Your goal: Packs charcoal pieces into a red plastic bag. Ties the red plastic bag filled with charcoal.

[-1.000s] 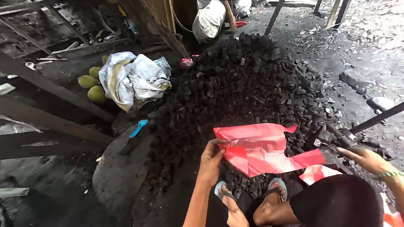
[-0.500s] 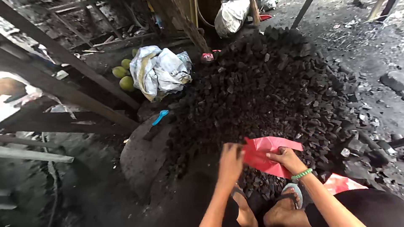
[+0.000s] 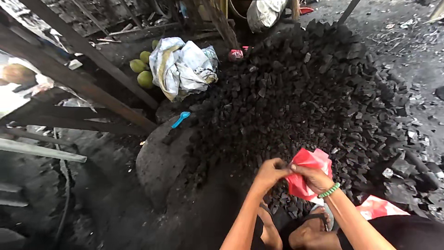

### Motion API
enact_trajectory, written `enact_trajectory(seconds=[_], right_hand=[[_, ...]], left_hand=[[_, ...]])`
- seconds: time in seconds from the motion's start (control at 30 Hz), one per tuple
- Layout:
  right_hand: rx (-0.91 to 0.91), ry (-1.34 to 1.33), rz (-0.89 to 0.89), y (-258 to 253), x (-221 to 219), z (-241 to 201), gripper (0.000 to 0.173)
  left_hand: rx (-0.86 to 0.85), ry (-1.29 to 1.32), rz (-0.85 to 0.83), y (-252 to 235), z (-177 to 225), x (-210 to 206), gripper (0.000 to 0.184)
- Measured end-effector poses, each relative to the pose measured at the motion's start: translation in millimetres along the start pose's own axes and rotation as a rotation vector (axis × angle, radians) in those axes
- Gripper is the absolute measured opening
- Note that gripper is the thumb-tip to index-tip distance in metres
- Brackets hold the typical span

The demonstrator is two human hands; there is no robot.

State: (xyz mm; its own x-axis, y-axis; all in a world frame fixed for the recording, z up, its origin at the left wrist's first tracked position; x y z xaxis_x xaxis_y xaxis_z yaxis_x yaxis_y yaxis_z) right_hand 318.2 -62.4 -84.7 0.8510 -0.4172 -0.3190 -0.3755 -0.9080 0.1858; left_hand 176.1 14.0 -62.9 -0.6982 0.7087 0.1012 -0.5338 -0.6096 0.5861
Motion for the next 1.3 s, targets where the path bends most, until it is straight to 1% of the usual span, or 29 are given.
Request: enact_trajectory(seconds=[0.07, 0.13, 0.17, 0.23, 0.27, 0.33, 0.37, 0.43, 0.47, 0.5, 0.53, 0.57, 0.6, 0.63, 0.67, 0.7, 0.73, 0.77, 0.8, 0.83, 0.87, 0.9, 0.93, 1.0, 1.03, 1.07, 1.13, 1.17, 1.3], right_hand=[[0.115, 0.375, -0.044, -11.9, 16.9, -2.7, 0.004], [0.099, 0.806, -0.076, -27.0, 38.8, -4.6, 0.010], [0.052, 0.945, -0.078, -31.9, 49.5, -4.5, 0.018], [-0.011, 1.104, -0.053, -36.9, 68.6, 0.6, 0.025], [-0.034, 1.145, -0.047, -38.0, 75.6, 5.1, 0.027], [-0.052, 1.180, -0.089, -37.2, 78.1, 14.6, 0.031], [-0.043, 1.162, -0.142, -35.9, 74.3, 18.1, 0.042], [-0.033, 1.003, -0.271, -31.7, 55.6, 17.7, 0.086], [-0.005, 0.904, -0.330, -30.2, 41.8, 14.3, 0.099], [0.024, 0.846, -0.381, -29.5, 26.5, 9.3, 0.099], [0.063, 0.823, -0.426, -30.1, 12.9, 3.3, 0.088], [0.128, 0.830, -0.459, -33.3, 3.7, -3.9, 0.063], [0.212, 0.862, -0.471, -41.5, 1.1, -11.0, 0.034], [0.286, 0.891, -0.463, -52.2, 5.1, -18.5, 0.019], [0.323, 0.882, -0.418, -62.3, 13.5, -26.7, 0.013], [0.326, 0.835, -0.357, -70.8, 23.9, -33.1, 0.010], [0.308, 0.769, -0.290, -77.4, 34.6, -35.3, 0.009], [0.268, 0.670, -0.217, -81.9, 45.1, -31.6, 0.011], [0.226, 0.544, -0.134, -82.7, 55.9, -21.8, 0.017], [0.179, 0.416, -0.041, -80.0, 70.4, -5.7, 0.031], [0.142, 0.335, 0.091, -73.5, 89.1, 14.0, 0.047], [0.132, 0.327, 0.286, -63.6, 111.1, 34.2, 0.055], [0.136, 0.351, 0.532, -49.8, 133.5, 54.4, 0.057], [0.043, 0.420, 1.007, -12.6, 172.5, 93.8, 0.056], [-0.041, 0.464, 1.181, 3.8, 187.2, 111.2, 0.057], [-0.134, 0.500, 1.297, 16.8, 198.6, 126.1, 0.059], [-0.312, 0.513, 1.416, 27.2, 212.4, 147.9, 0.067], [-0.357, 0.493, 1.460, 25.2, 215.3, 154.6, 0.069], [-0.432, 0.494, 1.570, 6.8, 225.4, 170.1, 0.081]], left_hand=[[0.066, 0.267, 0.084, 1.4, -5.8, 20.0, 0.006], [0.111, 0.624, 0.070, 5.5, -12.2, 38.1, 0.009], [0.113, 0.755, 0.041, 8.9, -14.7, 46.7, 0.013], [0.085, 0.889, 0.032, 16.5, -16.2, 61.2, 0.021], [0.072, 0.907, 0.052, 18.1, -15.5, 65.5, 0.022], [0.039, 0.867, 0.097, 13.0, -15.7, 67.9, 0.017], [0.006, 0.802, 0.136, 7.3, -15.6, 66.5, 0.016], [-0.079, 0.565, 0.212, -1.6, -10.7, 57.7, 0.015], [-0.113, 0.436, 0.192, -4.0, -6.8, 50.0, 0.016], [-0.148, 0.311, 0.128, -5.4, -2.0, 41.3, 0.017], [-0.176, 0.172, 0.024, -6.5, 3.2, 33.6, 0.018], [-0.192, -0.012, -0.099, -8.7, 8.9, 29.0, 0.018], [-0.161, -0.230, -0.203, -12.7, 15.5, 28.2, 0.018], [-0.108, -0.498, -0.229, -21.6, 17.3, 32.7, 0.024], [-0.037, -0.748, -0.136, -33.3, 12.8, 41.9, 0.032], [0.099, -0.909, -0.008, -44.3, 7.1, 55.0, 0.042], [0.199, -0.957, 0.117, -56.0, 2.9, 68.2, 0.048], [0.214, -0.910, 0.239, -69.0, -0.6, 78.5, 0.049], [0.174, -0.791, 0.366, -81.8, -5.4, 84.8, 0.048], [0.126, -0.613, 0.500, -93.6, -15.1, 88.7, 0.047], [0.105, -0.395, 0.638, -104.0, -31.4, 90.9, 0.054], [0.138, -0.179, 0.764, -113.3, -52.6, 91.1, 0.064], [0.213, 0.048, 0.846, -120.4, -77.1, 87.5, 0.074], [0.432, 0.412, 0.886, -125.0, -131.3, 71.3, 0.090], [0.518, 0.522, 0.892, -128.5, -156.0, 63.1, 0.093], [0.565, 0.603, 0.900, -132.1, -175.1, 55.2, 0.093], [0.611, 0.628, 0.921, -138.6, -195.4, 40.2, 0.088], [0.623, 0.591, 0.914, -141.2, -200.3, 34.4, 0.085], [0.716, 0.411, 0.861, -152.4, -204.0, 23.5, 0.087]])
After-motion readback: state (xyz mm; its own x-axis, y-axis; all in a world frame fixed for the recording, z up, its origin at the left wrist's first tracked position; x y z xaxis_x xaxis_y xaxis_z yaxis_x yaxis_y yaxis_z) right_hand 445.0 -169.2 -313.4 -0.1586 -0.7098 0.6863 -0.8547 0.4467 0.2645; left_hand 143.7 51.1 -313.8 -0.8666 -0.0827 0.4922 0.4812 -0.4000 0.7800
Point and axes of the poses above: each hand's wrist, its own y-axis away from the middle knuckle, its own x-axis out of the back of the hand, z = x × y, the point moved 3 cm from there along -y, towards the middle knuckle, and after that the axes turned 11 degrees about x, right-handed, at the moved point
